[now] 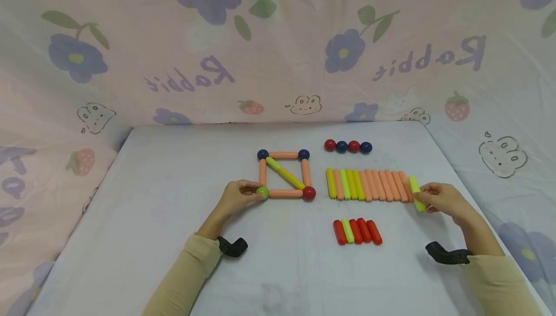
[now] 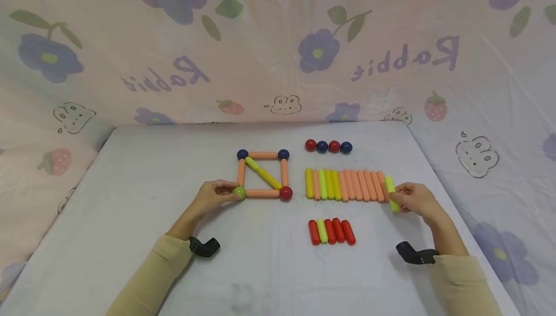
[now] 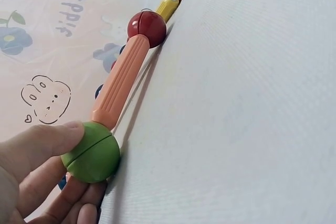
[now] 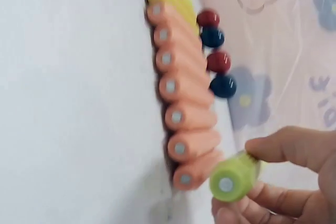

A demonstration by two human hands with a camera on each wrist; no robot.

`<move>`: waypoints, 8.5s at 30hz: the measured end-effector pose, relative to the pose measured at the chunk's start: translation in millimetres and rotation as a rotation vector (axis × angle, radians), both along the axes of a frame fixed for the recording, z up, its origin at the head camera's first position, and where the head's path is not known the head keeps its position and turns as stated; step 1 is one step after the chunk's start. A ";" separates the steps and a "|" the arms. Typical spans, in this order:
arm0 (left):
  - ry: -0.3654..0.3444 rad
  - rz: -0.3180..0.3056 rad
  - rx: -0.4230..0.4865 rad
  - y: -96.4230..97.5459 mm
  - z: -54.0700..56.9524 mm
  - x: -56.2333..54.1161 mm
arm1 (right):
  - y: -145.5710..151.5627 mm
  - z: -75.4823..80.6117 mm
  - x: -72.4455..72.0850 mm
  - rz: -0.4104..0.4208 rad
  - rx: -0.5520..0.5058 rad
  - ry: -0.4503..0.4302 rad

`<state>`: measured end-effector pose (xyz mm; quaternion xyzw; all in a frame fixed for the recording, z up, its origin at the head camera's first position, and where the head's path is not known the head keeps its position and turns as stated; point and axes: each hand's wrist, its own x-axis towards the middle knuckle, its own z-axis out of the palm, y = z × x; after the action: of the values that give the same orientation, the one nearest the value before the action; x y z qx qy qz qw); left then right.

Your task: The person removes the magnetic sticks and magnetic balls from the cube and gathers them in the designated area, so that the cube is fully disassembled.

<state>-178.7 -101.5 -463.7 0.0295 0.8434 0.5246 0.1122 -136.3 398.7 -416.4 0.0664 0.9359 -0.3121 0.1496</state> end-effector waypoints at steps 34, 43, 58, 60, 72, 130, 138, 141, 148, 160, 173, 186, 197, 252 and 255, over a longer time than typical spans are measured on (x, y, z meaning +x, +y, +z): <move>0.429 -0.073 -0.142 10.5 -0.3 15.1 | -62.4 3.0 2.8 -0.032 0.026 0.290; 0.713 -0.121 -0.326 32.2 10.5 20.2 | -147.7 -5.2 8.9 0.085 -0.098 0.420; 0.769 -0.188 -0.481 80.6 4.3 14.9 | -234.7 -34.7 -11.5 0.118 -0.141 0.451; 0.714 -0.191 -0.486 83.8 4.7 13.8 | -240.5 -37.0 -14.0 0.118 -0.115 0.458; 0.477 -0.210 -0.409 91.9 5.4 9.8 | -252.7 -37.3 -20.7 0.141 0.057 0.452; 0.493 -0.128 -0.381 55.7 9.4 14.8 | -96.9 1.3 -86.4 0.011 -0.183 0.241; 0.486 -0.050 -0.314 26.6 6.4 12.2 | -50.0 -10.8 -120.2 -0.158 -0.171 0.212; 0.436 -0.033 -0.278 19.2 5.5 10.5 | -45.0 -13.4 -127.6 -0.176 -0.145 0.198; 0.410 -0.065 -0.238 9.3 3.2 10.7 | -40.9 -21.2 -139.9 -0.159 -0.115 0.169; 0.393 -0.075 -0.159 6.5 1.6 11.8 | -39.9 -17.4 -136.0 -0.156 -0.105 0.178; 0.389 -0.082 -0.129 4.0 -1.8 10.6 | -85.2 6.9 -81.3 -0.092 -0.019 0.537; 0.362 -0.078 -0.101 3.0 -2.7 10.5 | -196.1 1.9 -22.5 0.265 -0.170 0.529; 0.354 -0.085 -0.078 3.1 -3.6 8.5 | -291.4 -25.0 -18.1 0.481 -0.130 0.540; 0.290 -0.062 -0.059 4.8 -4.3 9.0 | -42.3 3.9 -27.1 -0.272 -0.177 0.307; 0.287 -0.058 -0.060 4.4 -4.3 9.5 | -22.3 -1.8 -30.1 -0.342 -0.187 0.270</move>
<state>-169.2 -97.1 -468.0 0.1249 0.8649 0.4862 0.0065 -166.4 376.4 -418.2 0.1674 0.8896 -0.4241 -0.0265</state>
